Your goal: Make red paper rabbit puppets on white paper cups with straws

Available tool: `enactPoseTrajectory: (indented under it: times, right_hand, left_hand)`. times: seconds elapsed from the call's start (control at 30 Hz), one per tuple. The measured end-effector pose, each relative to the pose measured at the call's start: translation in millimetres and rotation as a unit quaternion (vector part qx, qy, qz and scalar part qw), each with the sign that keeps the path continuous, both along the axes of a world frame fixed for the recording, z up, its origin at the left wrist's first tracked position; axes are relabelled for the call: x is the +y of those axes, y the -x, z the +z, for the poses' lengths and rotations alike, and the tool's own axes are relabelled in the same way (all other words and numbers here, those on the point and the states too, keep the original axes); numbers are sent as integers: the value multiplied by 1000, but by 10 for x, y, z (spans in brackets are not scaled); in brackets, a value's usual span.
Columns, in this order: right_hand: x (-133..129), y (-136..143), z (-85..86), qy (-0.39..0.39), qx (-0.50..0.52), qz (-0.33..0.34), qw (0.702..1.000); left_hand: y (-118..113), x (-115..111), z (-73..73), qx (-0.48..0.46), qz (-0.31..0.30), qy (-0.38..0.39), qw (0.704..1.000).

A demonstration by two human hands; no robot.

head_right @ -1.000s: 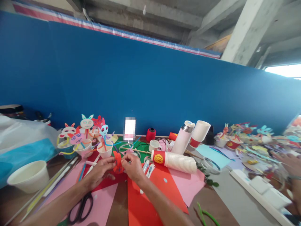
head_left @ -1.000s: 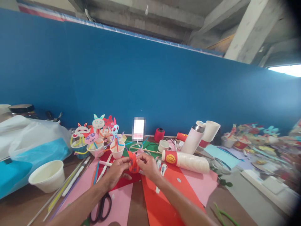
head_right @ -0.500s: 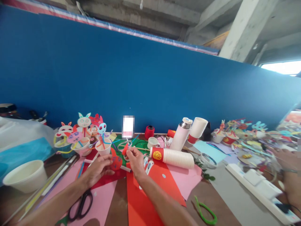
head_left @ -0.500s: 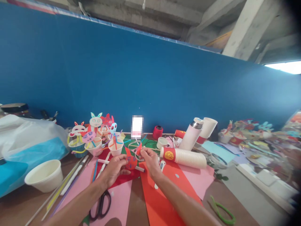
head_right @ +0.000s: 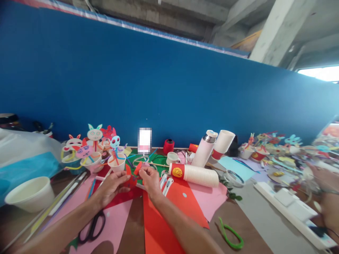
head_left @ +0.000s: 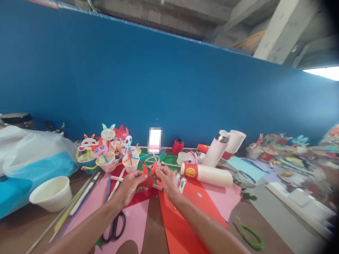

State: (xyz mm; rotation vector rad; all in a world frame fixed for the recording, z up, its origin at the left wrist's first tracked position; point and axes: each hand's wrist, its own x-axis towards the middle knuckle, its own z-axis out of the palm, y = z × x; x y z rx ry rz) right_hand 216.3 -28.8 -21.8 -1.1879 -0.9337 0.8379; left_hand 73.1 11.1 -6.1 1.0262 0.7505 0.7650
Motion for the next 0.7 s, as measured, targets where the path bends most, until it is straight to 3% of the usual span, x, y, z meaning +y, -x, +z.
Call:
enactPoseTrajectory:
  times: [0.4,0.7]
  right_hand:
    - [-6,26,-18,-10,11,21,1000]
    - [-30,40,30,25,-2,8,1000]
  left_hand:
    - [-6,-46,11,34,-9,-14,999]
    - [-8,-16,-77,34,-17,-25,999]
